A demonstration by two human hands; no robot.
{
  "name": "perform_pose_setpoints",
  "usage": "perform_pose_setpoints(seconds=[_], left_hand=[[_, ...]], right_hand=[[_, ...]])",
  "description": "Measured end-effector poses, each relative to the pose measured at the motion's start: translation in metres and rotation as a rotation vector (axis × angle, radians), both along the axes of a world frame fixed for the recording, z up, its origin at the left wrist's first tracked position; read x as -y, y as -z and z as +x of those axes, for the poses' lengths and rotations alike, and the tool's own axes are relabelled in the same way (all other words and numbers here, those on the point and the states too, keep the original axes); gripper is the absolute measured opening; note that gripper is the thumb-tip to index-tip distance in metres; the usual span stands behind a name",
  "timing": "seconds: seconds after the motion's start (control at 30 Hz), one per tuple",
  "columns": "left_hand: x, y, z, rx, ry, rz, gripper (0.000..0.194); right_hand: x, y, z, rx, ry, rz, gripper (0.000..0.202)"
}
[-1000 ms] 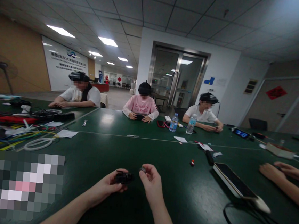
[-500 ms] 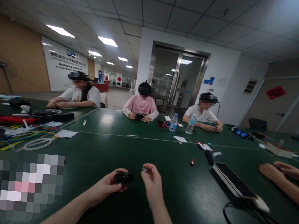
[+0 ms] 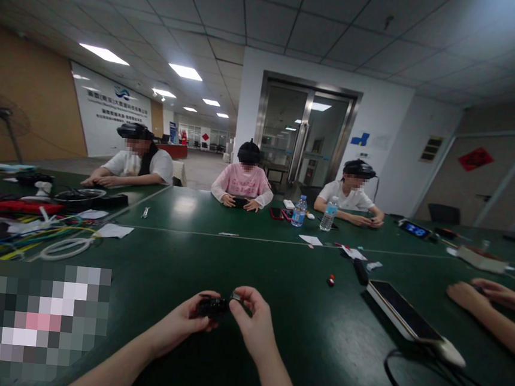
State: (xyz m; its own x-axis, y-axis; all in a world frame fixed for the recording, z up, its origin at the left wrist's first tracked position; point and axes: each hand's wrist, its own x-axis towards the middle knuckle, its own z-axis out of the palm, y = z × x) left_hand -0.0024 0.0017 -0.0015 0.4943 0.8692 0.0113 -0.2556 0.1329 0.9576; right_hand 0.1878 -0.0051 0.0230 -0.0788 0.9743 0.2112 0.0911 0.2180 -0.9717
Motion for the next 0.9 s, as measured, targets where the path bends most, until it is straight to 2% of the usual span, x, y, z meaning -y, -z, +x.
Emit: perform_pose_setpoints(seconds=[0.27, 0.37, 0.57, 0.8, 0.9], left_hand=[[-0.002, 0.005, 0.000, 0.043, 0.007, 0.006, 0.046], [-0.001, 0.004, 0.001, 0.032, -0.005, 0.009, 0.046], [0.000, 0.000, 0.001, -0.048, -0.012, 0.021, 0.041], [0.000, 0.001, 0.001, 0.019, -0.015, 0.020, 0.034], [0.000, 0.000, 0.001, 0.039, 0.005, 0.020, 0.034]], right_hand=[[0.008, -0.004, -0.013, 0.135, -0.091, 0.116, 0.018], [0.009, -0.001, -0.018, 0.173, -0.096, 0.107, 0.015], [0.011, 0.001, -0.020, 0.282, -0.148, 0.051, 0.018], [0.013, -0.001, -0.017, 0.249, -0.159, 0.082, 0.035], [0.013, -0.001, -0.017, 0.252, -0.144, 0.093, 0.033]])
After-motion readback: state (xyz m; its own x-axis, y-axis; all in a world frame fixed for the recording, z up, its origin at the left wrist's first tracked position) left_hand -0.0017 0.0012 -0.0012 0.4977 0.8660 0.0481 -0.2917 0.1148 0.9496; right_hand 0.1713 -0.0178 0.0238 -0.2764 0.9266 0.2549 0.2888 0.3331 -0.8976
